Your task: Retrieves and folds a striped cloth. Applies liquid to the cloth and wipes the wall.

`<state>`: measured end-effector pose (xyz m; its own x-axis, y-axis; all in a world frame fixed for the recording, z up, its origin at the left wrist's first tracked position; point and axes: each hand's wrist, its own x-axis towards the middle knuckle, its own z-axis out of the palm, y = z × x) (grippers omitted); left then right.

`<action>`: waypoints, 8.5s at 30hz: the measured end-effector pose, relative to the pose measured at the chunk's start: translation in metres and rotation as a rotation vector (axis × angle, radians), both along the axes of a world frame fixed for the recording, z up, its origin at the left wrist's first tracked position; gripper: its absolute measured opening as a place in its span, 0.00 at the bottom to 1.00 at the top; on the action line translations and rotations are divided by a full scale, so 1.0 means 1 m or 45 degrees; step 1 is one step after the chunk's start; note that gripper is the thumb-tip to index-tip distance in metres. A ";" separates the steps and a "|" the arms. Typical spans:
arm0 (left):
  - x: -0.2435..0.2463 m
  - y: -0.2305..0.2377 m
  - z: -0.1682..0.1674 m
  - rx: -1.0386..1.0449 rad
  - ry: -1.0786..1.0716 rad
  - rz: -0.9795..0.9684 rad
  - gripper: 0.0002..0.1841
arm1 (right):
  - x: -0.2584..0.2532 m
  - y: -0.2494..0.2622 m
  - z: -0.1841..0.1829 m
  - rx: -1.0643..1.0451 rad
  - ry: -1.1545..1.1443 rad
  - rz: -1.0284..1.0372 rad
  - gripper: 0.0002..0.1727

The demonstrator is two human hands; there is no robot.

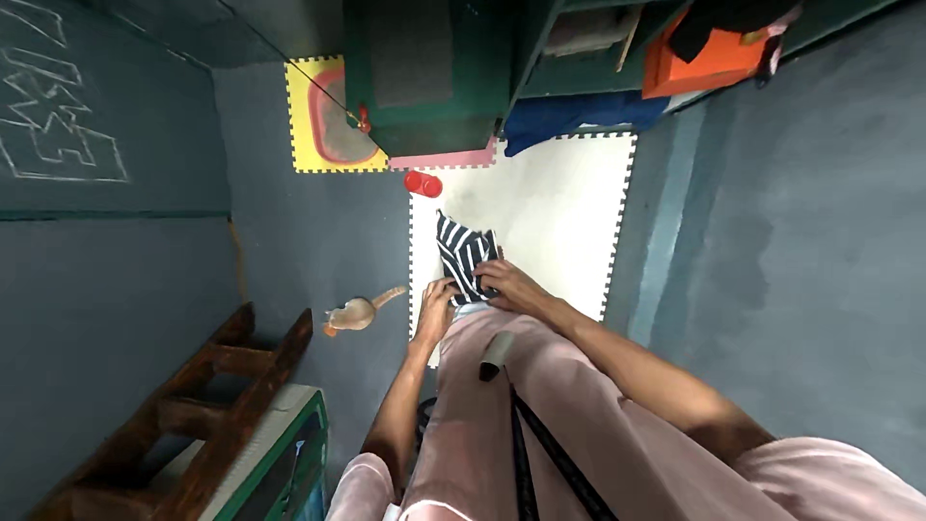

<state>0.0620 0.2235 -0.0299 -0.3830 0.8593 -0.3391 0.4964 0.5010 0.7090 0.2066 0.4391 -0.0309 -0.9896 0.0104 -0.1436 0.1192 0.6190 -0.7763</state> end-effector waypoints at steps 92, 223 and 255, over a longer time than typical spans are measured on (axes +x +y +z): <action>-0.353 0.302 0.359 0.954 0.080 0.490 0.25 | -0.300 0.187 0.371 -0.133 0.624 -1.351 0.24; -0.379 0.309 0.375 1.220 0.377 0.078 0.34 | -0.356 0.250 0.399 0.384 0.622 -0.697 0.19; -0.357 0.290 0.355 0.282 0.528 0.548 0.19 | -0.379 0.304 0.351 -0.244 0.654 -0.986 0.34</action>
<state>-0.2945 0.5140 0.3247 -0.7711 0.6317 0.0795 0.5384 0.5803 0.6111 -0.1728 0.7433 0.3200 -0.6603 0.7116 0.2399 0.0587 0.3674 -0.9282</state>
